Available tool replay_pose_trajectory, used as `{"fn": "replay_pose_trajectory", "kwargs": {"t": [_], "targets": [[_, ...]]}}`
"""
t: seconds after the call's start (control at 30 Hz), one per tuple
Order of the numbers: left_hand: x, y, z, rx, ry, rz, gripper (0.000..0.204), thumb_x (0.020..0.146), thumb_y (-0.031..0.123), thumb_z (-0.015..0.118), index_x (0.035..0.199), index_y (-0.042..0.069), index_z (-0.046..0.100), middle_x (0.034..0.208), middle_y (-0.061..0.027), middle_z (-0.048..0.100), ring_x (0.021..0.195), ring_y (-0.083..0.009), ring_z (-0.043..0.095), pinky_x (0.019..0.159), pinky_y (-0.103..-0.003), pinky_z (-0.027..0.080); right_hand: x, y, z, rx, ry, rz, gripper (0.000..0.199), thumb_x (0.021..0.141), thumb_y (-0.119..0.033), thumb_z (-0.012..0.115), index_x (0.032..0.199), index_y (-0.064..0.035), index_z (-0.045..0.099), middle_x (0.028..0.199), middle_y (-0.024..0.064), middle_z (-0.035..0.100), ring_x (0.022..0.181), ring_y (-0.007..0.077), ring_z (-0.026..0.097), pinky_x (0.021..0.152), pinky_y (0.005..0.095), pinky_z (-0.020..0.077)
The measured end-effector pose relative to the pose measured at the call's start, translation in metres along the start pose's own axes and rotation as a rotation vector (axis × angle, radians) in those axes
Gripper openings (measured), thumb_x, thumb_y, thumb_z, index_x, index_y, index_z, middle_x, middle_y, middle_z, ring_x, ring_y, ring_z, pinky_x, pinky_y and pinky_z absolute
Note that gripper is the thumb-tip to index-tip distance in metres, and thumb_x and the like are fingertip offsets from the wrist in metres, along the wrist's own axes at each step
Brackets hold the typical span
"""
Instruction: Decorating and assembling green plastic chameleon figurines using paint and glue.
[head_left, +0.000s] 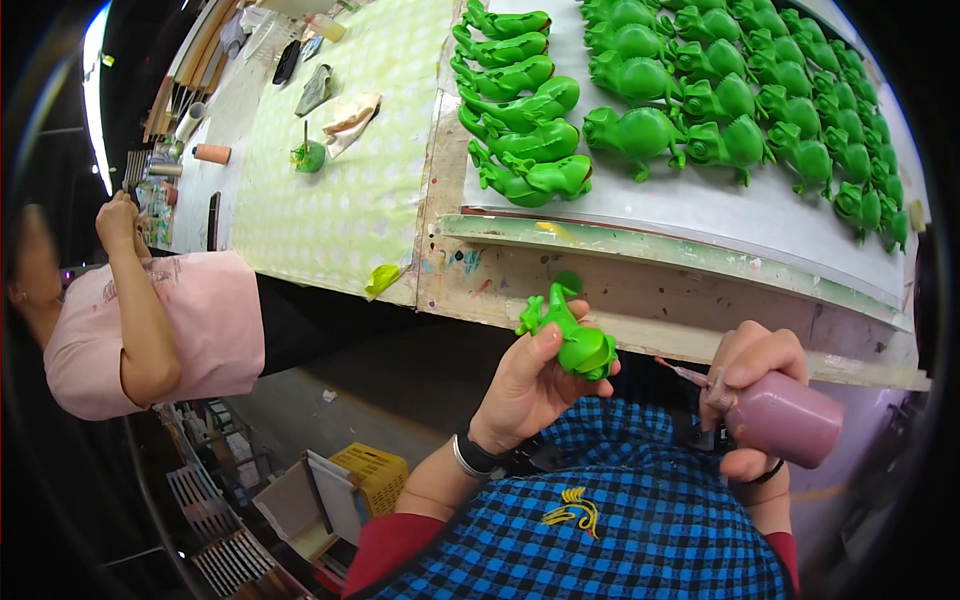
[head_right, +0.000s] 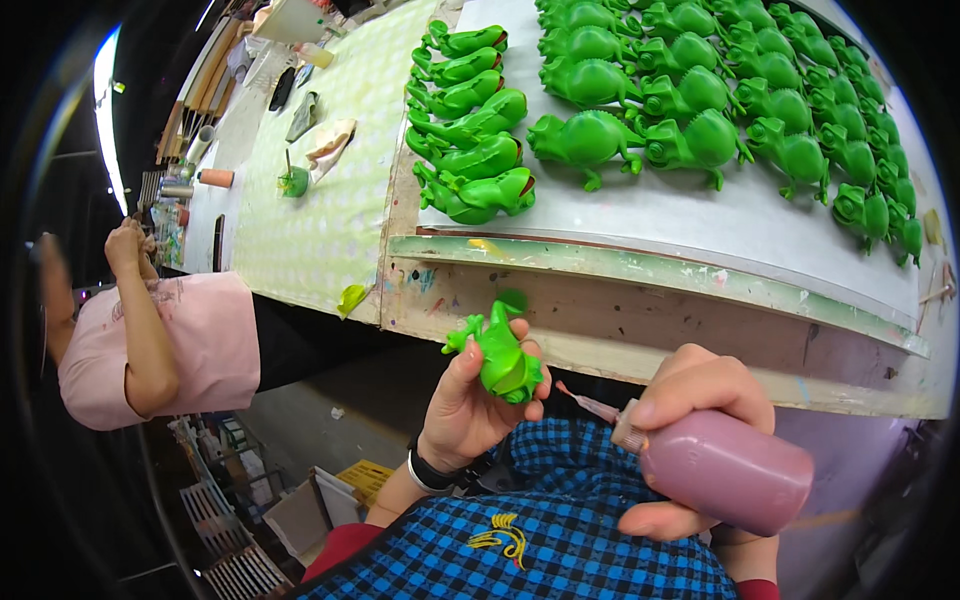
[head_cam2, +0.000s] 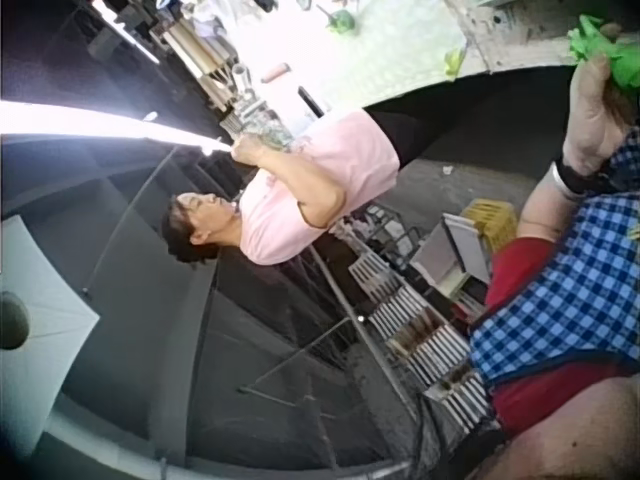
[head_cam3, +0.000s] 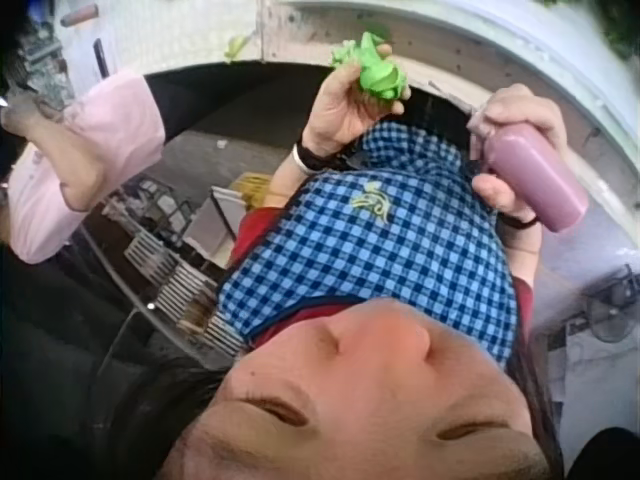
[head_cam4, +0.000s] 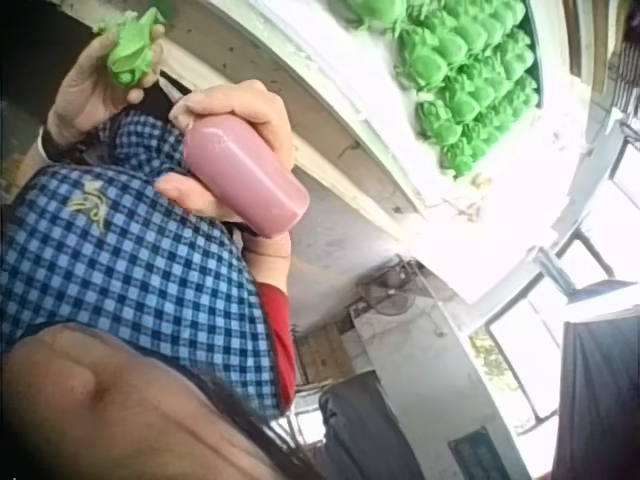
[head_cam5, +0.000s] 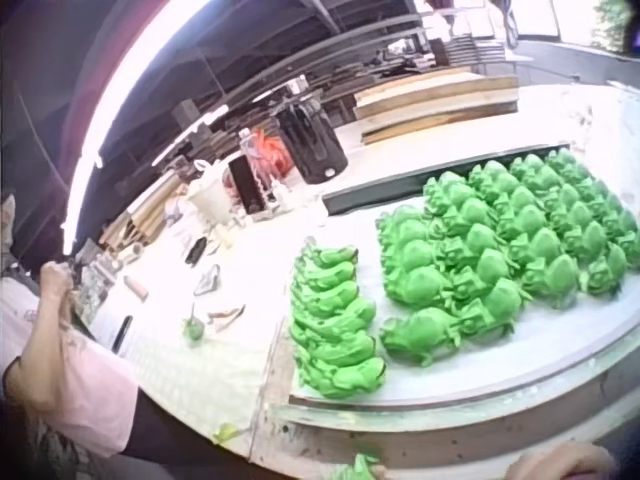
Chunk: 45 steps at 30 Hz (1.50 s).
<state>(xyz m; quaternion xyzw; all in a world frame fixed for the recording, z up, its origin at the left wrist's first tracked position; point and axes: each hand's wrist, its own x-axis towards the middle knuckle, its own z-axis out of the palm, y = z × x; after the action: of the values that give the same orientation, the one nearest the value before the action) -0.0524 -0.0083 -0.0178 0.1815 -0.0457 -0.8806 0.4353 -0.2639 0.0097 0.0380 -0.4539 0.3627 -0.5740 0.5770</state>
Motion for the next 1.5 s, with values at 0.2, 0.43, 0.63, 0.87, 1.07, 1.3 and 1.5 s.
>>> {"fn": "replay_pose_trajectory", "kwargs": {"t": [0.2,0.43,0.63,0.87,1.07,1.3,1.5], "targets": [[0.003,0.002,0.007,0.185,0.040,-0.118,0.053,0.088,0.038,0.047,0.125,0.003,0.033,0.098,-0.0101,0.051,0.085,-0.0231,0.056,0.063,-0.035,0.052,-0.009,0.002,0.002,0.007,0.047,0.118,0.063,0.055,-0.035,0.083,0.093,-0.0010,0.046,0.076,0.0062,0.052,0.061,0.0133,0.056,0.057,0.0230,0.0487],[0.006,0.006,0.007,0.211,0.095,-0.224,0.054,0.087,0.040,0.050,0.123,0.003,0.036,0.096,-0.0088,0.051,0.080,-0.0212,0.057,0.058,-0.035,0.052,-0.003,0.005,0.012,0.102,0.092,0.004,0.059,0.054,-0.036,0.084,0.090,-0.0009,0.054,0.072,0.0047,0.055,0.062,0.0116,0.055,0.056,0.0190,0.0427],[0.006,0.008,0.009,0.248,0.121,-0.246,0.056,0.085,0.041,0.052,0.123,0.003,0.036,0.095,-0.0083,0.051,0.080,-0.0211,0.057,0.057,-0.033,0.051,0.010,0.013,0.001,-0.076,-0.237,-0.276,0.053,0.056,-0.029,0.084,0.091,0.0008,0.058,0.066,0.0041,0.058,0.057,0.0123,0.056,0.047,0.0210,0.0421],[0.008,0.010,0.004,0.216,0.081,-0.259,0.055,0.086,0.040,0.050,0.124,0.002,0.035,0.095,-0.0089,0.050,0.079,-0.0209,0.057,0.056,-0.033,0.051,-0.005,0.006,0.010,-0.106,-0.037,-0.032,0.053,0.059,-0.035,0.081,0.091,0.0001,0.059,0.071,0.0072,0.062,0.060,0.0155,0.059,0.054,0.0234,0.0469],[0.007,0.011,0.005,0.240,0.091,-0.265,0.055,0.087,0.040,0.049,0.123,0.001,0.035,0.095,-0.0095,0.050,0.081,-0.0204,0.057,0.054,-0.034,0.051,0.003,0.007,0.006,-0.223,-0.156,0.011,0.052,0.063,-0.043,0.077,0.090,-0.0010,0.061,0.073,0.0071,0.063,0.061,0.0164,0.060,0.056,0.0255,0.0478],[0.007,0.011,0.006,0.247,0.095,-0.269,0.055,0.087,0.040,0.049,0.123,0.001,0.035,0.095,-0.0096,0.050,0.083,-0.0205,0.057,0.053,-0.034,0.050,0.013,0.005,0.006,-0.409,-0.238,-0.078,0.046,0.063,-0.035,0.077,0.091,-0.0022,0.062,0.074,0.0074,0.062,0.060,0.0172,0.059,0.054,0.0261,0.0467],[0.007,0.011,0.004,0.257,0.095,-0.269,0.057,0.086,0.040,0.050,0.124,0.001,0.034,0.094,-0.0100,0.050,0.080,-0.0211,0.057,0.052,-0.033,0.050,0.017,0.015,0.013,-0.488,-0.205,-0.127,0.055,0.063,-0.054,0.068,0.084,-0.0038,0.061,0.065,0.0049,0.059,0.058,0.0167,0.057,0.054,0.0254,0.0442]]}}
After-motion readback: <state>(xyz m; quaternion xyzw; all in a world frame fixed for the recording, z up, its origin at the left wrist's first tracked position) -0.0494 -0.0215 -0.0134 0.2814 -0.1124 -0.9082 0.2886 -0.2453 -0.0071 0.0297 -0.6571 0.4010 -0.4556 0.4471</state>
